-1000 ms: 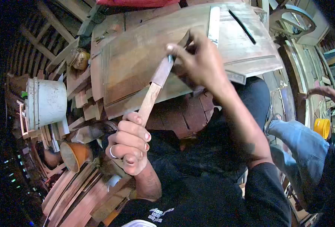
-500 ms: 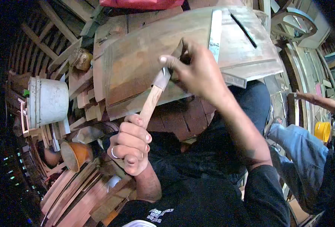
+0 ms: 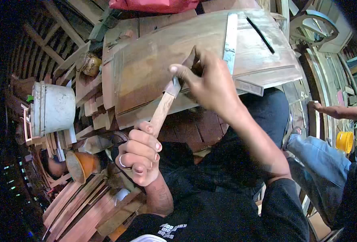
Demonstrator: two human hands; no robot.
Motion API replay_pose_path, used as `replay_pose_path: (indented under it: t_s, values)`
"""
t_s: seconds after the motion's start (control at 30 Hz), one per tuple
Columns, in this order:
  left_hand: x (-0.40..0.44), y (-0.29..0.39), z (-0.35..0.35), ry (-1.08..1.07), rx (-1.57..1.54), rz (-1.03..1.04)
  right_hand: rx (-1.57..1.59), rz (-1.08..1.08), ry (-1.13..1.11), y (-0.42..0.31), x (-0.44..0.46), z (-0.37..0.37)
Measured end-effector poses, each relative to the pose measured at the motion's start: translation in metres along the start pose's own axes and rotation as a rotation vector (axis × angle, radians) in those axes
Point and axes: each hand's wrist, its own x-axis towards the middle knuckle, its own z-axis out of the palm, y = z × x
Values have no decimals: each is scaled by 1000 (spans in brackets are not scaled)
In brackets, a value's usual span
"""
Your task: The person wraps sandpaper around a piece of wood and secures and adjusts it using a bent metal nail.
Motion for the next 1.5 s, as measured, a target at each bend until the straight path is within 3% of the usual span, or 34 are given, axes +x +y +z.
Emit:
replay_pose_path:
  t_s: [0.1, 0.3, 0.37, 0.4, 0.5, 0.57, 0.63, 0.7, 0.77, 0.83, 0.93, 0.97, 1.03, 1.1, 1.2, 1.3, 1.33, 1.43, 1.5]
  values:
    - [-3, 3, -1, 3, 4, -25, 111, 184, 60, 11, 16, -2]
    - [0, 1, -1, 9, 0, -15, 50, 20, 20, 6, 5, -1]
    - [-2, 0, 1, 18, 4, -14, 176, 254, 57, 7, 14, -3]
    - [0, 1, 1, 11, 10, -13, -1, 139, 109, 17, 28, -6]
    - [4, -2, 2, 21, 2, 26, 123, 61, 87, 19, 16, -2]
    - [2, -1, 0, 23, -1, -3, -46, 14, 14, -2, 1, -3]
    - [1, 1, -1, 18, 2, -28, 158, 258, -2, -7, 11, -6]
    - [3, 0, -1, 24, 3, -16, 27, 105, 101, 16, 31, -3]
    - [3, 0, 2, 48, -16, 8, 101, 134, 108, 12, 17, -3]
    - [1, 1, 4, 35, 7, -20, 77, -87, 88, 7, 4, 6]
    - [-1, 3, 4, 8, 16, -34, 101, 243, 59, 6, 17, -5]
    - [1, 2, 5, 6, 20, -20, -59, 43, 111, 34, 27, -5]
    - [1, 0, 3, 10, 4, 11, 75, 230, 49, -11, 12, -9]
    - [1, 0, 2, 2, 5, -2, 97, 63, -11, -8, -2, -3]
    - [1, 4, 4, -26, 24, -34, 47, 191, 45, 11, 20, -10]
    - [1, 3, 5, -3, 16, -11, -34, 138, 42, 16, 19, -12]
    - [1, 2, 3, 4, 5, -5, 34, 24, -15, 8, 7, -10]
    - [-5, -1, 0, 14, -3, -20, 184, 219, -169, -1, 7, -10]
    - [-2, 0, 1, 20, 19, -8, 76, 107, -4, 14, 29, -8]
